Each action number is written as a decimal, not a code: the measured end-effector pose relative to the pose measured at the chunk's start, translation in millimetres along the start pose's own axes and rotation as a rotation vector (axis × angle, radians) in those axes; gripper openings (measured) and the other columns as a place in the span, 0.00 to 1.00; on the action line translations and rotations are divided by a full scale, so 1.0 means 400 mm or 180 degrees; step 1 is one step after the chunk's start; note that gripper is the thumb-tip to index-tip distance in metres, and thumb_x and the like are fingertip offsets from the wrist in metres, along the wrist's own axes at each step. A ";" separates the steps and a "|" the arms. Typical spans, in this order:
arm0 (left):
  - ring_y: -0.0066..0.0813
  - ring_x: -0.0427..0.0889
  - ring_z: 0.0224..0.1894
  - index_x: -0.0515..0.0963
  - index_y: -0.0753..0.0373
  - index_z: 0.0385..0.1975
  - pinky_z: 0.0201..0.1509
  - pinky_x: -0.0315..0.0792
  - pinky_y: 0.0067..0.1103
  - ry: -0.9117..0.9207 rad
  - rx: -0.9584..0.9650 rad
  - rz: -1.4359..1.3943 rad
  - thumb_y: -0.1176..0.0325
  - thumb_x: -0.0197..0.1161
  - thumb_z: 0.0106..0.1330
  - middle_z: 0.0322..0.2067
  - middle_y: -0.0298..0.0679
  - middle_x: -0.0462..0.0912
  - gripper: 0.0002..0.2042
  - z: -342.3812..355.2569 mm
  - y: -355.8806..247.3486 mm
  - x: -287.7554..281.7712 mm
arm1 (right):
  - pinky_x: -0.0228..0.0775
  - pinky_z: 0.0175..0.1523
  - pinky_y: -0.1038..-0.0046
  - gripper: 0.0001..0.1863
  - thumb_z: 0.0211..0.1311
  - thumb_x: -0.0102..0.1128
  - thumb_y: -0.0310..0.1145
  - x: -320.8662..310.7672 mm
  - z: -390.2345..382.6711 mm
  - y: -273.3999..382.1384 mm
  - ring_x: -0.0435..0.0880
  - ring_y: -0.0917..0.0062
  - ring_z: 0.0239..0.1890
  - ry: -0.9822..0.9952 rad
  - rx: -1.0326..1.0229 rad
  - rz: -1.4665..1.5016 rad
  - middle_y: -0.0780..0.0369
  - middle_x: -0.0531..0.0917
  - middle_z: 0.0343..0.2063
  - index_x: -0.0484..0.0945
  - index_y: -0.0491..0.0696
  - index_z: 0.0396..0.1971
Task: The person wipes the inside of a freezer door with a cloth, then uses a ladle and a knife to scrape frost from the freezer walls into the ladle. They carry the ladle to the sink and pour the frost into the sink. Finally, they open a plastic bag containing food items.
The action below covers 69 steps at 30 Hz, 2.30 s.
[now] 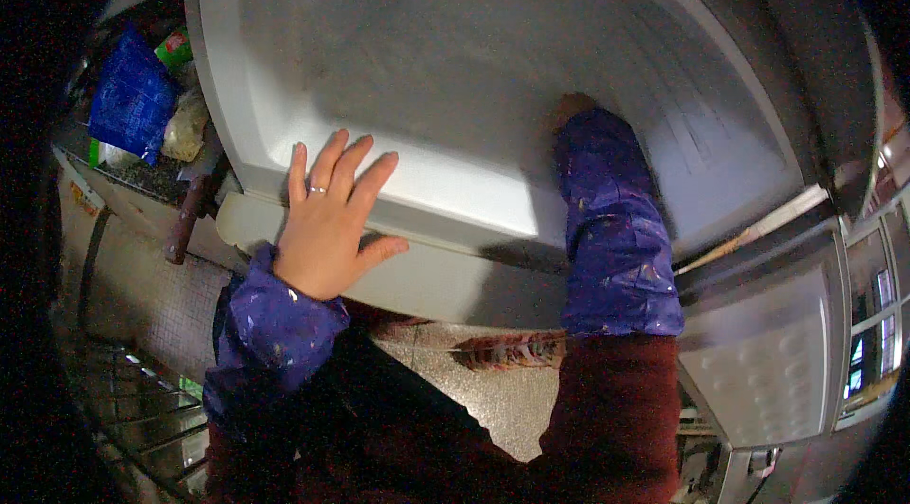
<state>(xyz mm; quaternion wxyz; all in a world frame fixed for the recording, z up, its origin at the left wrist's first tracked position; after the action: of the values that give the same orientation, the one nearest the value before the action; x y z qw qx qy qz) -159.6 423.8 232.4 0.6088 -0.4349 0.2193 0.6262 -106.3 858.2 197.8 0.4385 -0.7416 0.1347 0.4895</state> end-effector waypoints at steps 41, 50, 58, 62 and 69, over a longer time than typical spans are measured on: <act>0.41 0.52 0.61 0.61 0.56 0.55 0.64 0.37 0.44 -0.0171 0.0013 -0.0246 0.54 0.66 0.45 0.55 0.41 0.60 0.35 0.000 0.004 -0.005 | 0.68 0.49 0.62 0.20 0.54 0.51 0.37 -0.010 -0.115 0.030 0.74 0.61 0.47 0.0337 -0.0778 -0.0297 0.54 0.73 0.47 0.70 0.55 0.49; 0.42 0.52 0.61 0.63 0.56 0.55 0.63 0.37 0.45 0.0044 -0.0106 -0.0301 0.52 0.64 0.45 0.55 0.42 0.60 0.35 0.004 0.012 -0.019 | 0.66 0.52 0.61 0.20 0.54 0.51 0.39 -0.022 0.188 -0.052 0.74 0.60 0.46 -0.0682 0.0242 0.0196 0.55 0.75 0.46 0.72 0.53 0.48; 0.41 0.53 0.61 0.64 0.56 0.54 0.63 0.38 0.45 0.0148 -0.0268 -0.0445 0.52 0.64 0.44 0.56 0.42 0.60 0.35 0.003 0.035 -0.020 | 0.64 0.53 0.63 0.25 0.51 0.53 0.41 -0.100 0.183 0.023 0.74 0.61 0.47 -0.2132 -0.1361 0.0073 0.55 0.74 0.47 0.69 0.52 0.52; 0.41 0.53 0.61 0.64 0.56 0.54 0.63 0.38 0.45 0.0138 -0.0213 -0.0469 0.53 0.65 0.44 0.56 0.42 0.60 0.34 0.011 0.026 -0.014 | 0.66 0.51 0.64 0.21 0.51 0.52 0.38 -0.221 0.192 -0.122 0.77 0.62 0.43 -0.2665 -0.1325 0.1657 0.57 0.76 0.44 0.72 0.53 0.48; 0.41 0.53 0.61 0.64 0.55 0.53 0.63 0.38 0.44 0.0068 -0.0026 -0.0684 0.53 0.65 0.43 0.56 0.41 0.60 0.34 0.027 0.008 -0.013 | 0.65 0.53 0.64 0.19 0.53 0.49 0.33 -0.097 0.270 -0.363 0.73 0.65 0.49 -0.2080 0.0750 -0.0496 0.59 0.75 0.46 0.72 0.54 0.48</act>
<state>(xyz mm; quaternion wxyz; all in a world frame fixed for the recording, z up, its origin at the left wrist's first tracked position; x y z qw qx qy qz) -166.4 428.9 241.5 0.6684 -0.4651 0.1753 0.5534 -99.3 1017.8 291.0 0.5770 -0.4983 -0.0141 0.6470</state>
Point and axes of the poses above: each hand's wrist, its own z-axis towards the middle knuckle, its own x-axis out of the palm, y = z × x, the point moved 9 cm from there along z, towards the middle knuckle
